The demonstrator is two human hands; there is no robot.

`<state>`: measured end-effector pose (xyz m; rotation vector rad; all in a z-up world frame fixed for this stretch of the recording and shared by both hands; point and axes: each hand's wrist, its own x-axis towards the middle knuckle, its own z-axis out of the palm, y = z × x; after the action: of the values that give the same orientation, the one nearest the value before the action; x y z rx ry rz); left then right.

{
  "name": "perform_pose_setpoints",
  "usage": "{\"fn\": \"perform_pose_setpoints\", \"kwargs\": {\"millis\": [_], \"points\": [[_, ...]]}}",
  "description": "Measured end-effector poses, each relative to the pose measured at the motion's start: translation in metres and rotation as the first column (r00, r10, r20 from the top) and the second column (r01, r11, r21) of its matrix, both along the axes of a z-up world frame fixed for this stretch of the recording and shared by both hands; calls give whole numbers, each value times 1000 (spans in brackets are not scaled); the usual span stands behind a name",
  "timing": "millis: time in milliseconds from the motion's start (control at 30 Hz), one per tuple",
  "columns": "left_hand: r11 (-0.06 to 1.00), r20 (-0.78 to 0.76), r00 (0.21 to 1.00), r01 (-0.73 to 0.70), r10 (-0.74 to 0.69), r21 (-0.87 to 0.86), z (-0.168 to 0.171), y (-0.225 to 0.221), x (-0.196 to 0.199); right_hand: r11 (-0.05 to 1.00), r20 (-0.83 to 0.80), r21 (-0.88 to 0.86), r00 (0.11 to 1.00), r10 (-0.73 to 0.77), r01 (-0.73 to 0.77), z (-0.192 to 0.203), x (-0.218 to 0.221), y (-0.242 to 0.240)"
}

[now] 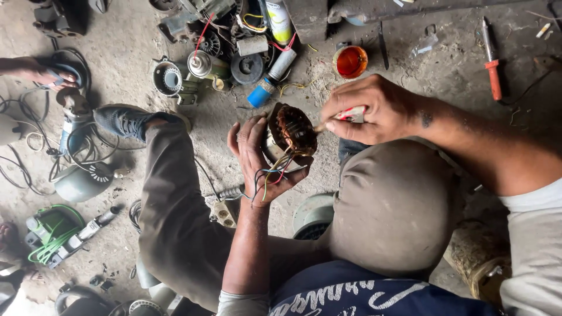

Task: Applying insulating varnish to the copper windings of a motor stator using a brush.

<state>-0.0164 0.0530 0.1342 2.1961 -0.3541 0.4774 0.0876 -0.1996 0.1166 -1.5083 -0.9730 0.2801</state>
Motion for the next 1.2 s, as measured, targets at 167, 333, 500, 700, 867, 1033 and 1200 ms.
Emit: {"fn": "perform_pose_setpoints", "kwargs": {"millis": [167, 333, 500, 700, 867, 1033, 1200], "points": [[1000, 6, 1000, 13, -13, -11, -4, -2, 0, 996, 4, -42, 997, -77, 77, 24, 0, 5], [1000, -2, 1000, -20, 20, -12, -1, -6, 2, 992, 132, -23, 984, -116, 120, 44, 11, -2], [999, -76, 996, -49, 50, 3, 4, -5, -1, 993, 218, 41, 969, -117, 111, 25, 18, 1], [800, -276, 942, -16, -189, -600, -5, 5, -7, 965, 22, 13, 965, -263, 262, 30, 13, -38], [622, -339, 900, -103, -274, -776, -9, 13, -11, 976, -157, 85, 970, -185, 200, 5, 19, -51], [537, -318, 859, -61, -401, -842, -4, 6, -3, 975, -499, 149, 864, -68, 162, 2, 3, -33], [451, -309, 816, -66, -489, -890, -2, 2, -1, 936, -511, 321, 859, 43, 144, 0, 16, -32]]}}
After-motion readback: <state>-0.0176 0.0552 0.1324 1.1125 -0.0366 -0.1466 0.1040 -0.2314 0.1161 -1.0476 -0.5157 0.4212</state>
